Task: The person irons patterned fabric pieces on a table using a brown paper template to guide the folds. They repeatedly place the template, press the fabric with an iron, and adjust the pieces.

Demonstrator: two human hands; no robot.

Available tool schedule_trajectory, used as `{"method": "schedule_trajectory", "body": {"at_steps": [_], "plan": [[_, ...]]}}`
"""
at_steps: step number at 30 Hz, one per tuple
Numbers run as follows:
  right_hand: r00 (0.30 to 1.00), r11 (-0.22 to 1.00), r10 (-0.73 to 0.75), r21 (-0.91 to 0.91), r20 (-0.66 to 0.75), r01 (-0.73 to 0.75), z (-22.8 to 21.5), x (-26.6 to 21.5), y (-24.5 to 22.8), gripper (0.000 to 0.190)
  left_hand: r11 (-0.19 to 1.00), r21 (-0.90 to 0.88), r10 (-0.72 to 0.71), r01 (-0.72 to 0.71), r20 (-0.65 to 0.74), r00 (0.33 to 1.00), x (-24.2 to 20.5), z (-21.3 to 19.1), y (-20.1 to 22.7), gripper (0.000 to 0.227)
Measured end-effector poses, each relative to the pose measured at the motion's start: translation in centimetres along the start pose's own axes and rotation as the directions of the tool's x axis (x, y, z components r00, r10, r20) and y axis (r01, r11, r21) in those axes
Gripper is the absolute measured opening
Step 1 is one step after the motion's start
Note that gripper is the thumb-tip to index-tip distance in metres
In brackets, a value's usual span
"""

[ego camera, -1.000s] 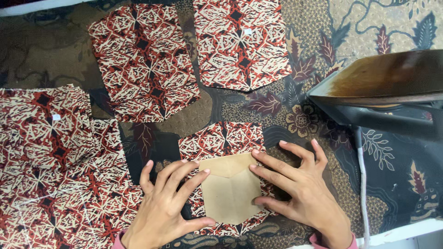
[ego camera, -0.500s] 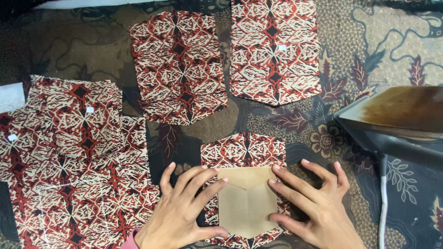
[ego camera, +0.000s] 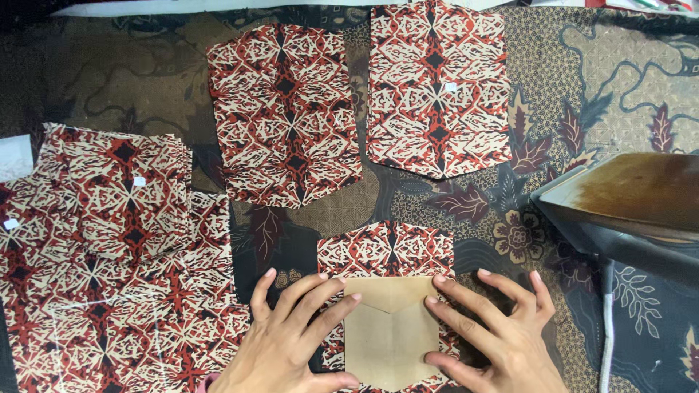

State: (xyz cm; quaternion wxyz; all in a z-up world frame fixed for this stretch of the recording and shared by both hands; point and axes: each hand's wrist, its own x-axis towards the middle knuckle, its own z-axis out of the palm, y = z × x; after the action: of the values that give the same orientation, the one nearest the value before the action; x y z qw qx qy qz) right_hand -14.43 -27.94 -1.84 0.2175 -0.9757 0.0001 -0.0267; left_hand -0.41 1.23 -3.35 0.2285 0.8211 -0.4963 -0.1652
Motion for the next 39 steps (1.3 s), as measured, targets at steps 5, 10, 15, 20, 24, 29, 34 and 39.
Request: {"method": "schedule_trajectory", "body": {"at_steps": [5,10,15,20,24,29,34,39], "plan": [[1.000,1.000,-0.003,-0.006,-0.013,0.003,0.1,0.0,0.0,0.074,1.000,-0.008,-0.006,0.006,0.006,1.000,-0.1,0.1,0.0,0.095],[1.000,1.000,0.003,0.000,-0.015,-0.003,0.2,0.0,0.0,0.073,1.000,-0.009,-0.012,0.012,0.011,1.000,-0.1,0.0,0.0,0.095],[1.000,1.000,0.010,0.001,-0.007,-0.010,0.1,0.0,-0.1,0.072,1.000,-0.010,-0.011,0.011,0.014,1.000,0.0,0.0,0.0,0.096],[1.000,1.000,0.004,-0.008,-0.006,-0.004,0.1,0.1,-0.1,0.071,1.000,-0.019,-0.014,0.014,0.011,1.000,-0.1,0.0,0.0,0.097],[1.000,1.000,0.012,-0.008,0.001,-0.012,0.1,0.0,-0.1,0.070,1.000,-0.023,-0.014,0.014,0.018,1.000,-0.1,0.0,-0.1,0.098],[1.000,1.000,0.009,-0.007,0.000,-0.009,0.1,0.1,-0.1,0.071,0.999,-0.036,-0.022,0.023,0.042,0.999,0.0,-0.2,-0.1,0.098],[1.000,1.000,0.015,0.002,0.005,-0.015,0.1,0.2,-0.1,0.072,0.998,-0.066,-0.015,0.019,0.049,0.999,0.3,-0.6,0.0,0.099],[0.999,0.999,0.029,0.015,0.018,-0.030,-0.2,0.3,-0.6,0.072,0.996,-0.093,-0.010,0.014,0.041,0.999,0.7,-1.4,0.3,0.097]]}}
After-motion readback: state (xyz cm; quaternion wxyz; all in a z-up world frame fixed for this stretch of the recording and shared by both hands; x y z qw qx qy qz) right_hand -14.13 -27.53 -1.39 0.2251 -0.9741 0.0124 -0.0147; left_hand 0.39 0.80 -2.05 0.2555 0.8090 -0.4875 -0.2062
